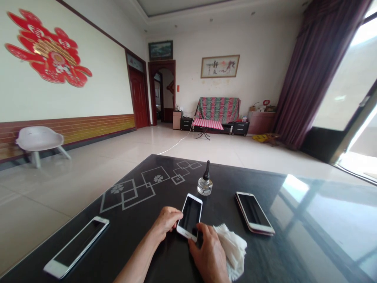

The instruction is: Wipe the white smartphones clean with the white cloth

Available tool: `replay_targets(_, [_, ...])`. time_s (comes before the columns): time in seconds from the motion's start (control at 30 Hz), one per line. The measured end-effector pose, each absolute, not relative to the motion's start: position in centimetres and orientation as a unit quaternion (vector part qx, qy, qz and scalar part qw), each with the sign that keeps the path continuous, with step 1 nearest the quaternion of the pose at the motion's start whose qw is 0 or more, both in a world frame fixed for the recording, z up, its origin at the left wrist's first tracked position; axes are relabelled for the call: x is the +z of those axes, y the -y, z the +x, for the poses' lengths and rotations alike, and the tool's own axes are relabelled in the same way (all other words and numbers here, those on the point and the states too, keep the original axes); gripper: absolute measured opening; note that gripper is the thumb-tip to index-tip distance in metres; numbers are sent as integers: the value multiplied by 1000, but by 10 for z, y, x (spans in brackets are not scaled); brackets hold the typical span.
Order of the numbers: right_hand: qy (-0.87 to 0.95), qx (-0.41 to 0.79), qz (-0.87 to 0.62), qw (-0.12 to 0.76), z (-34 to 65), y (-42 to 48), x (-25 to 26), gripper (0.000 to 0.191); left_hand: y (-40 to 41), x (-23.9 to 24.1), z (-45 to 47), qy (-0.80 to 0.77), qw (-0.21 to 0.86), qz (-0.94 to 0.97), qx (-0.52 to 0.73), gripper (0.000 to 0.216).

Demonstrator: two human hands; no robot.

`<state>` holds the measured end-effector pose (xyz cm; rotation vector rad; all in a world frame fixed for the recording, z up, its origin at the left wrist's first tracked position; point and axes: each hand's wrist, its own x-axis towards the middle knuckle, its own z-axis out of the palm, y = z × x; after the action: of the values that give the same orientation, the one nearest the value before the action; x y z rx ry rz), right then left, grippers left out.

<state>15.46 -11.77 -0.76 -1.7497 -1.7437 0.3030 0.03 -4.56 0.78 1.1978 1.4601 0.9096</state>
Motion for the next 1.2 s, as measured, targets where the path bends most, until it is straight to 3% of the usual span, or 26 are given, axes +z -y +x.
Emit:
replay_targets(0.2, [683, 72, -644, 338, 155, 116, -15, 35, 45, 6, -1, -586, 512, 491, 392, 17])
replay_targets(0.4, [671, 177, -613, 378, 160, 109, -7, 43, 48, 11, -1, -550, 529, 488, 423, 20])
replay_targets(0.57, [655, 166, -617, 404, 168, 110, 10, 48, 54, 21, 11, -537, 527, 493, 436, 22])
replay_targets(0.77, [629, 149, -642, 413, 228, 112, 23, 43, 49, 43, 80, -536, 522, 505, 430, 13])
replay_targets(1.0, [569, 137, -710, 392, 324, 105, 32, 44, 22, 48, 190, -531, 537, 522, 397, 22])
replay_targets(1.2, [564, 166, -720, 369, 362, 96, 31, 42, 16, 34, 228, -545, 540, 512, 385, 27])
